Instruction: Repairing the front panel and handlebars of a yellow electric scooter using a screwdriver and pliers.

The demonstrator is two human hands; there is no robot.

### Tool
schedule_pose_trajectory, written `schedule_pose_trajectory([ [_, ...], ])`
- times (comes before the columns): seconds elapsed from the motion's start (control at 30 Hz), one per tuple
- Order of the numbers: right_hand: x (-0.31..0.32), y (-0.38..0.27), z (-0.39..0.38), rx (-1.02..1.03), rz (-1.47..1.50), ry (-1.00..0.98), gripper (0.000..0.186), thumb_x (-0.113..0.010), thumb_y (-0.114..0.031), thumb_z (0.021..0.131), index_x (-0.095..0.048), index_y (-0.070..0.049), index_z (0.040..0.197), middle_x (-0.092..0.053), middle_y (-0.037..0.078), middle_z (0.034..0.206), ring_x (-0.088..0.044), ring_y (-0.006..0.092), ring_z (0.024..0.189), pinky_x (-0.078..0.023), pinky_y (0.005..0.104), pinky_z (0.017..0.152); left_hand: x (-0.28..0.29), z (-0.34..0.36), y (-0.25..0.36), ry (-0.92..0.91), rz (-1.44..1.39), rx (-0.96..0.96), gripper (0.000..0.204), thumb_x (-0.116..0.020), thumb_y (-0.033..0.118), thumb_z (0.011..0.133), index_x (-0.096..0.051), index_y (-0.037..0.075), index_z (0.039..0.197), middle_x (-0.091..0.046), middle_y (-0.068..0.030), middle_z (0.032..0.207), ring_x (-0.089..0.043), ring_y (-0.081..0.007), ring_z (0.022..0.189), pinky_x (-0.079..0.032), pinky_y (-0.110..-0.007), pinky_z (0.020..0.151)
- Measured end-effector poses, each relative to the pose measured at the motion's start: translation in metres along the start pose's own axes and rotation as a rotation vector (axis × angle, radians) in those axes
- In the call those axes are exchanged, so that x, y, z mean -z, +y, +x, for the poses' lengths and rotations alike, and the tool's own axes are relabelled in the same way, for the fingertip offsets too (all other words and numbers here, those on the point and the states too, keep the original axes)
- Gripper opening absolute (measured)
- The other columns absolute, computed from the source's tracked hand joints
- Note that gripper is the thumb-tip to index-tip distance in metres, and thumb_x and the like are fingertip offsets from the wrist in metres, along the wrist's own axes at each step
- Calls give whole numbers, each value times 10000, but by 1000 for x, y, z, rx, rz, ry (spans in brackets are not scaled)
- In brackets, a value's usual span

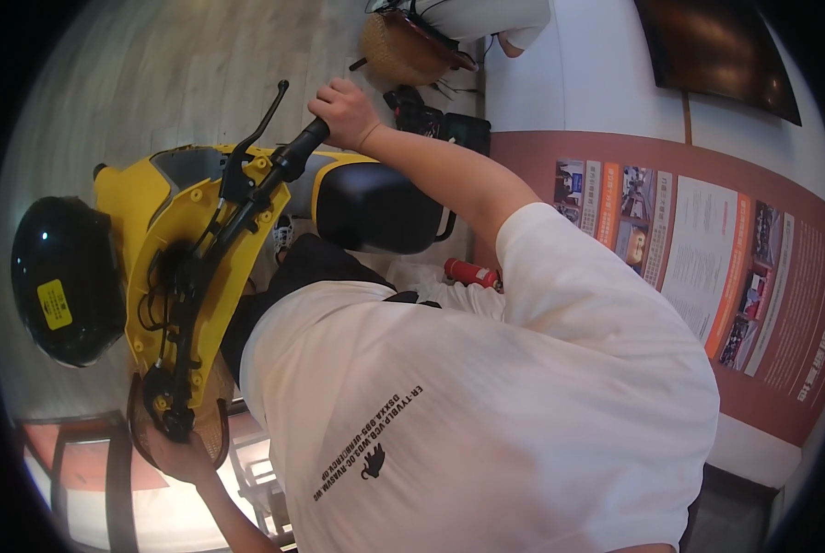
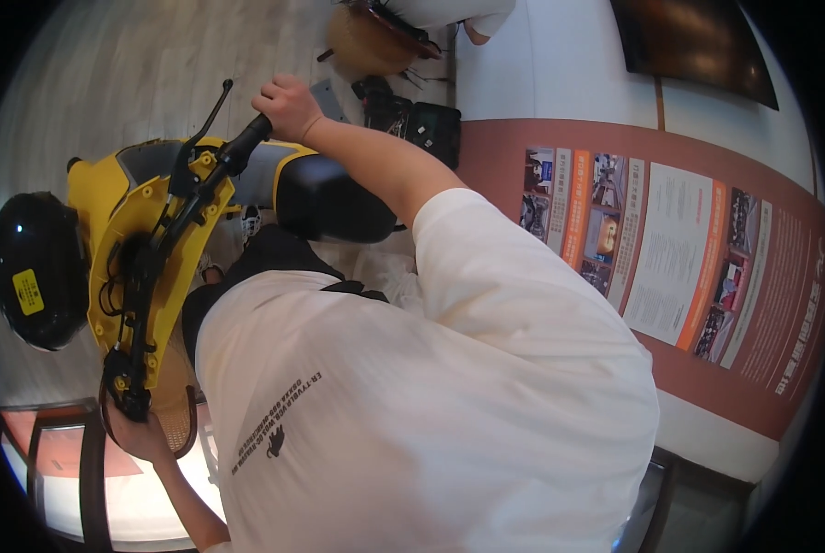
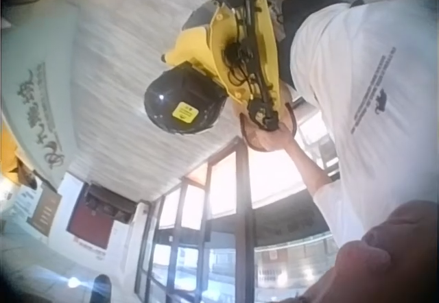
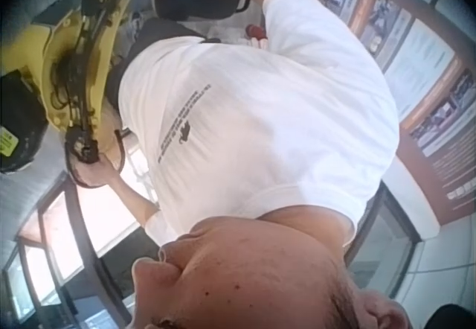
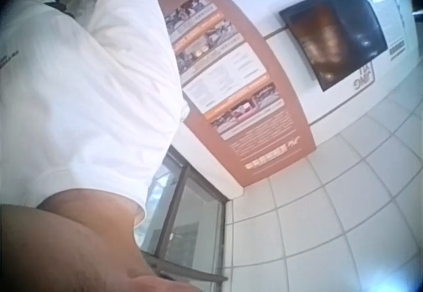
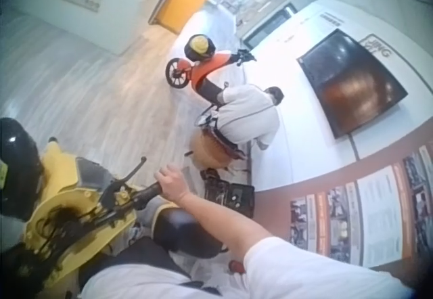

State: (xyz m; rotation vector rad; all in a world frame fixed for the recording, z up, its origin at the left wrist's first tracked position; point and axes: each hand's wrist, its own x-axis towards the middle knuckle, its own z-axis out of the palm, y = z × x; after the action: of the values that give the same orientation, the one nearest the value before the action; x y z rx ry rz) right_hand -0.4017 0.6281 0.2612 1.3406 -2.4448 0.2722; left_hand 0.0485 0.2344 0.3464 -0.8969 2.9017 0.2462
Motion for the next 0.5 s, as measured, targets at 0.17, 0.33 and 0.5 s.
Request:
schedule_pose_trajectory([
  [0.17, 2, -1, 2, 5, 43, -9, 190, -693, -234, 606, -580, -144, 729, -524, 42, 727, -543, 265, 726, -456, 364, 682, -15, -3, -21, -34, -3, -22, 544, -771, 126, 779, -584, 24, 1279, -653, -168, 1251, -614, -359, 1148, -483, -437, 976],
  [0.33, 4, 0, 1, -9, 32, -27, 238, -720, -229, 584, -584, -163, 768, -552, 29, 777, -567, 257, 767, -469, 366, 695, -10, 6, -6, 247, 120, -199, 818, -787, 284, 813, -393, 55, 1492, -443, -167, 1514, -397, -375, 1416, -352, -519, 1153],
  [0.5, 19, -8, 5, -73, 97, -36, 352, -727, -197, 653, -641, -161, 993, -551, 64, 887, -566, 288, 858, -462, 403, 770, -8, 6, -10, 230, 164, -201, 876, -775, 350, 825, -344, 60, 1531, -429, -161, 1527, -385, -353, 1434, -319, -540, 1175],
])
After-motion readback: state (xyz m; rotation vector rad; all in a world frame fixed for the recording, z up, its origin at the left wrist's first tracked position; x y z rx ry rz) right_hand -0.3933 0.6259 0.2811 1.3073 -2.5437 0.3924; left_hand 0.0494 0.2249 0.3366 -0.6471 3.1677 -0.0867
